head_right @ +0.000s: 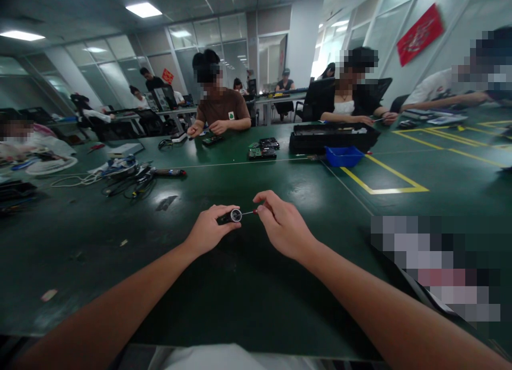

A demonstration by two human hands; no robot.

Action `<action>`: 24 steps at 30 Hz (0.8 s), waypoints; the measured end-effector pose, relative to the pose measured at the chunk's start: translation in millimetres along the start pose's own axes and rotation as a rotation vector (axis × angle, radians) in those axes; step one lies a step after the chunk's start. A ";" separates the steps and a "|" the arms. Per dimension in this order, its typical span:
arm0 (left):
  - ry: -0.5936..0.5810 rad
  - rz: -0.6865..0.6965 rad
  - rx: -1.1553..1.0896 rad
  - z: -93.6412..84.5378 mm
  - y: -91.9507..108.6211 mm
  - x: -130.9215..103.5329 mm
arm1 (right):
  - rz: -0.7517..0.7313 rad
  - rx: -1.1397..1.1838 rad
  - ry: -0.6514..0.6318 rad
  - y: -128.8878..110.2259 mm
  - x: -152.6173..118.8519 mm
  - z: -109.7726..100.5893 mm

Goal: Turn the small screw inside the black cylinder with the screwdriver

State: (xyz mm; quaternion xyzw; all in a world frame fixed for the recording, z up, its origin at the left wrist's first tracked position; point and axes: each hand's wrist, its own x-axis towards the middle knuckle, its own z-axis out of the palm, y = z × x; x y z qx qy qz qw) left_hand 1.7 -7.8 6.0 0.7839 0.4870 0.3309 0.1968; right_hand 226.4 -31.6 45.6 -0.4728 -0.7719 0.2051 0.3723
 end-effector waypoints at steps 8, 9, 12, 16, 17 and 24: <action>-0.002 -0.013 -0.001 -1.1 0.8 0.2 | -0.003 0.052 0.048 -1.8 0.4 2.5; 0.005 -0.013 -0.003 -1.3 0.4 0.3 | -0.010 0.061 0.057 -2.2 0.4 2.5; 0.011 -0.021 -0.003 -1.6 -0.1 0.3 | -0.002 0.065 0.049 -3.8 0.1 2.2; -0.020 -0.017 -0.002 -0.9 2.1 -0.8 | 0.049 0.037 0.048 -4.4 -0.5 2.1; -0.025 -0.011 -0.002 -0.7 2.6 -1.1 | 0.056 0.030 0.058 -4.0 -0.6 2.4; -0.018 -0.009 -0.007 -2.7 2.9 -1.4 | 0.032 0.066 0.144 2.3 -0.2 6.3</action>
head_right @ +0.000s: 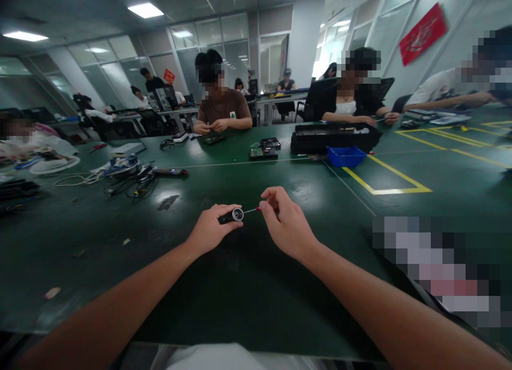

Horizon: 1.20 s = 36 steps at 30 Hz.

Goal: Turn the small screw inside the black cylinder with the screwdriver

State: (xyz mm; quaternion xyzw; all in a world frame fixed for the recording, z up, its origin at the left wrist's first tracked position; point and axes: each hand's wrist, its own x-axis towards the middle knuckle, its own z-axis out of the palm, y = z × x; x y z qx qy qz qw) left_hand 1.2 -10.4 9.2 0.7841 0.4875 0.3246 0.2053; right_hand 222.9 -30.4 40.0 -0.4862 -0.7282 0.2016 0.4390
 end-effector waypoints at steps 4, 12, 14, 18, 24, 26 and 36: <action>-0.015 -0.014 0.011 -0.5 2.1 0.2 | -0.006 -0.025 -0.033 0.6 1.3 -0.7; -0.002 -0.015 0.017 1.0 0.9 1.0 | 0.011 -0.036 -0.053 4.8 0.0 0.3; -0.001 -0.020 0.009 0.6 -0.4 1.1 | 0.019 -0.036 -0.053 4.9 0.5 0.6; 0.001 -0.011 -0.004 0.8 -2.3 1.0 | 0.024 -0.049 -0.074 2.8 1.6 0.9; -0.012 -0.011 -0.005 0.9 -2.3 1.5 | 0.018 -0.002 -0.035 5.1 -0.1 2.5; -0.009 -0.021 -0.002 0.1 -1.9 1.6 | 0.000 0.039 -0.024 6.9 0.0 2.7; 0.000 -0.004 -0.006 1.0 -3.7 1.2 | 0.091 0.133 -0.033 8.9 2.0 4.0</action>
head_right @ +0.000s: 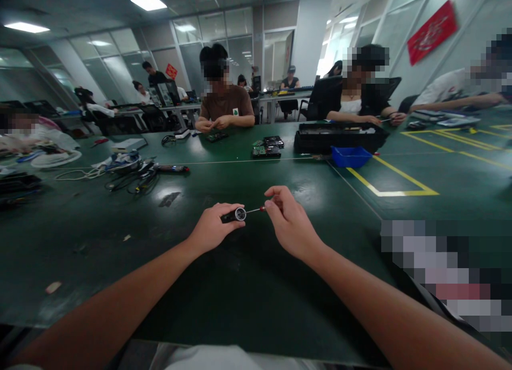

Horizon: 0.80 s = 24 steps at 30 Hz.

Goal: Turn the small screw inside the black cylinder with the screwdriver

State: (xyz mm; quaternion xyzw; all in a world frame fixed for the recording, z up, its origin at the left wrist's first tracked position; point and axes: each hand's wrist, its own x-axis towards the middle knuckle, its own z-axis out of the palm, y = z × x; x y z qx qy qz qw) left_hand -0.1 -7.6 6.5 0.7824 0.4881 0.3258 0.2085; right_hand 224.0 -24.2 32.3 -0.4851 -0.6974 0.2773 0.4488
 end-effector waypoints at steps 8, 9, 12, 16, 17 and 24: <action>0.013 0.072 0.024 0.0 1.0 2.2 | 0.302 0.665 0.168 12.6 12.7 7.6; 0.018 0.074 0.031 -0.4 0.9 2.7 | 0.344 0.729 0.198 15.2 13.8 8.3; 0.020 0.036 0.025 -1.5 0.3 3.7 | 0.315 0.700 0.255 20.4 13.6 8.8; 0.004 0.008 0.027 -1.2 -0.5 3.7 | 0.184 0.458 0.233 19.5 9.0 7.4; 0.000 0.006 0.030 -0.7 -0.7 3.6 | 0.151 0.401 0.230 18.3 8.0 6.9; -0.029 0.035 0.045 0.8 0.1 3.4 | -0.044 0.067 0.163 7.7 2.3 3.0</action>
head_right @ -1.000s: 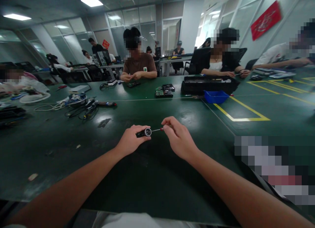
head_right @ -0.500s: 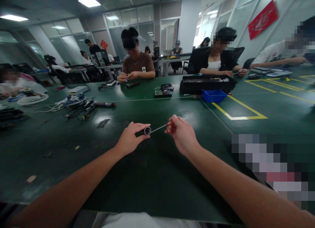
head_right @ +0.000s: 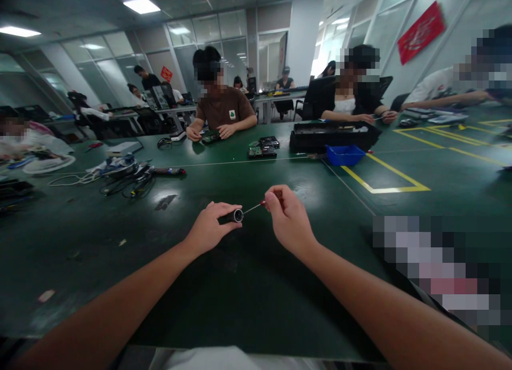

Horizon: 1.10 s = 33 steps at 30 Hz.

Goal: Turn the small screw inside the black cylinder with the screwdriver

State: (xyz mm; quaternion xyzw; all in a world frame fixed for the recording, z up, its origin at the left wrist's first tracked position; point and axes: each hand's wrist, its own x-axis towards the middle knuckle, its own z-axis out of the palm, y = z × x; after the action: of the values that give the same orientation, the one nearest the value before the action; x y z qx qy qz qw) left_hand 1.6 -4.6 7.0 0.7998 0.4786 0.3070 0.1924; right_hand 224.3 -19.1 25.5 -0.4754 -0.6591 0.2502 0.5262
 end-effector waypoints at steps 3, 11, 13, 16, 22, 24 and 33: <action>-0.009 0.002 0.021 -0.4 0.6 -0.1 | -0.060 -0.111 -0.027 -2.8 -2.9 -0.9; -0.003 -0.037 0.010 1.8 0.1 0.0 | -0.167 -0.269 -0.045 -7.0 -0.3 -2.2; 0.006 -0.044 -0.026 1.7 0.4 -0.1 | -0.161 -0.292 -0.048 -5.6 0.7 -2.1; 0.040 -0.049 -0.105 1.9 -0.3 -0.1 | -0.137 -0.304 -0.048 -3.9 1.3 -2.1; 0.162 -0.201 -0.589 3.5 -8.4 6.2 | -0.122 -0.283 -0.056 -5.7 0.9 -3.1; 0.180 -0.265 -0.769 1.9 -11.3 8.5 | -0.117 -0.278 -0.056 -6.5 0.8 -3.4; -0.009 -0.130 -0.158 -14.6 1.8 1.5 | -0.100 -0.255 -0.056 -8.7 0.3 -3.5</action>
State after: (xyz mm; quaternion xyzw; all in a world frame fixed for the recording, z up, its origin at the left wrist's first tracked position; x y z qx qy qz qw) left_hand -6.6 -3.9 19.4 0.7507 0.5030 0.3271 0.2763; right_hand 224.4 -23.1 34.0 -0.4978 -0.7230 0.1509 0.4547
